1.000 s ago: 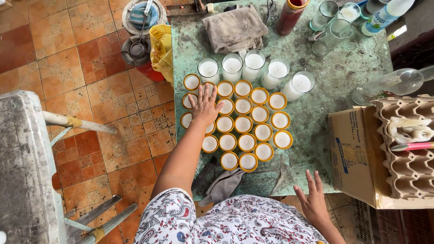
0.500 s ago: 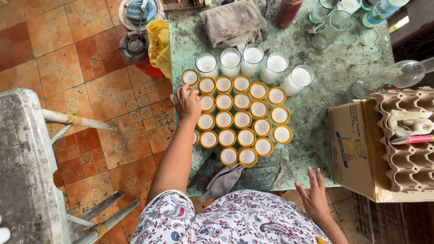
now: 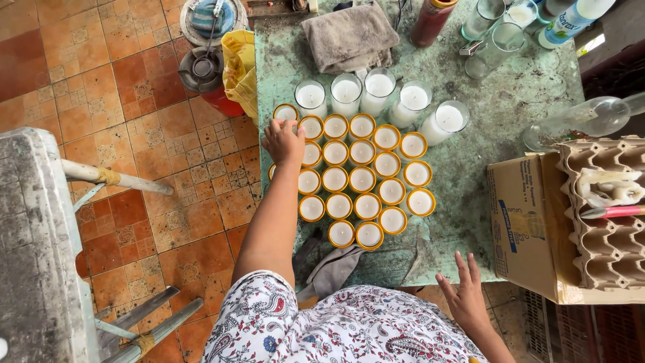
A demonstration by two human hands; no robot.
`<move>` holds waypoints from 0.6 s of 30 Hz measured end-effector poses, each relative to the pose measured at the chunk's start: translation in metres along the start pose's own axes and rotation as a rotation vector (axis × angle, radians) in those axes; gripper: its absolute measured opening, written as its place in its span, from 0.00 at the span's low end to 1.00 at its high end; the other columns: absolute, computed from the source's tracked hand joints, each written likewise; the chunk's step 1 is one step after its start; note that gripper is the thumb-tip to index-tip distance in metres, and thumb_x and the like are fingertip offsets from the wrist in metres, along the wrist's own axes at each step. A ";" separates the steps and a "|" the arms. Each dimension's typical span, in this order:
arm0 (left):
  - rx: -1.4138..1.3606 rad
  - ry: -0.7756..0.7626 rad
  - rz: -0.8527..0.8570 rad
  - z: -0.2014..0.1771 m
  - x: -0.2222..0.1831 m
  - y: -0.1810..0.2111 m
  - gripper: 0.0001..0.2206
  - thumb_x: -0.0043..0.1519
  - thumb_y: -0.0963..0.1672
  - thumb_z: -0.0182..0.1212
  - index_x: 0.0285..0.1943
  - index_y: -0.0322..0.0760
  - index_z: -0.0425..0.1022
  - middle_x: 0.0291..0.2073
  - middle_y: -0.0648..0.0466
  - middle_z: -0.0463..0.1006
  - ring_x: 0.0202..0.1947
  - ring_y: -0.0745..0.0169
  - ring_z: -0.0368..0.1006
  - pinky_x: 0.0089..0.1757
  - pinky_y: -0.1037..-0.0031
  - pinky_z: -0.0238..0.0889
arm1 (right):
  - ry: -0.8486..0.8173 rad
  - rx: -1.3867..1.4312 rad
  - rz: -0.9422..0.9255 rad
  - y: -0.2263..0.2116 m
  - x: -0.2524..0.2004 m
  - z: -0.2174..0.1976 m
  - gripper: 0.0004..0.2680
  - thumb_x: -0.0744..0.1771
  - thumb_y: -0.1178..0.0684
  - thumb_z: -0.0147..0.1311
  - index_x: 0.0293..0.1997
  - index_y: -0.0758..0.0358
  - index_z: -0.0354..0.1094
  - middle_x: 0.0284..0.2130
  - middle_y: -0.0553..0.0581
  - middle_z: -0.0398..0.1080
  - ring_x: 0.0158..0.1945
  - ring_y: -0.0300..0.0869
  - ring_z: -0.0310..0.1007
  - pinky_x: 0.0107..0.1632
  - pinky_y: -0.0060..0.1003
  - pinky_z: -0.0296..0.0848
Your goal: The person organizes glass candle jars on a table, wipes them with a cloth, picks up wax scraps, and stirs a large melting vat with a wooden stick before returning to organize more jars.
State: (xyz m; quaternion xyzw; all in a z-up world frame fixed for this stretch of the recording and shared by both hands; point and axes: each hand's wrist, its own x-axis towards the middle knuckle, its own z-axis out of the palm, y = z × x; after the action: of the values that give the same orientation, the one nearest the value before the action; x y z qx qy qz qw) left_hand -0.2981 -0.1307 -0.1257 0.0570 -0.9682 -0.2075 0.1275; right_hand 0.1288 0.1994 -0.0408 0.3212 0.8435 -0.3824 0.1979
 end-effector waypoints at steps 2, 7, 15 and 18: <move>0.011 0.028 0.024 0.007 0.010 0.001 0.08 0.53 0.50 0.73 0.40 0.55 0.82 0.46 0.59 0.69 0.49 0.49 0.65 0.46 0.50 0.58 | 0.000 0.002 0.031 -0.001 -0.002 -0.001 0.31 0.64 0.35 0.48 0.77 0.42 0.41 0.79 0.53 0.28 0.80 0.50 0.32 0.69 0.60 0.54; 0.065 -0.060 0.063 0.021 0.029 0.001 0.11 0.52 0.51 0.75 0.42 0.56 0.83 0.48 0.58 0.67 0.52 0.49 0.61 0.49 0.51 0.56 | 0.006 0.003 0.095 -0.007 -0.005 -0.005 0.32 0.63 0.35 0.48 0.77 0.41 0.41 0.79 0.51 0.28 0.80 0.49 0.33 0.68 0.64 0.57; 0.116 0.000 0.167 0.036 0.036 -0.004 0.08 0.47 0.46 0.76 0.31 0.57 0.81 0.45 0.58 0.68 0.49 0.49 0.62 0.46 0.54 0.59 | -0.022 -0.023 0.140 -0.006 0.000 -0.004 0.33 0.63 0.35 0.52 0.77 0.39 0.40 0.79 0.50 0.29 0.81 0.46 0.32 0.69 0.60 0.57; 0.122 -0.009 0.150 0.037 0.040 -0.003 0.08 0.49 0.43 0.73 0.30 0.59 0.81 0.47 0.59 0.68 0.50 0.49 0.62 0.45 0.55 0.60 | -0.041 -0.044 0.169 -0.009 0.001 -0.005 0.33 0.63 0.35 0.51 0.77 0.37 0.40 0.80 0.48 0.29 0.81 0.45 0.33 0.66 0.60 0.62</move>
State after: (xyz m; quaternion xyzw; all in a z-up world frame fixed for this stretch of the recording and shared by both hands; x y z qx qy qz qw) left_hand -0.3465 -0.1255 -0.1507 -0.0089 -0.9812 -0.1382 0.1345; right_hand 0.1214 0.1993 -0.0342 0.3790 0.8172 -0.3522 0.2539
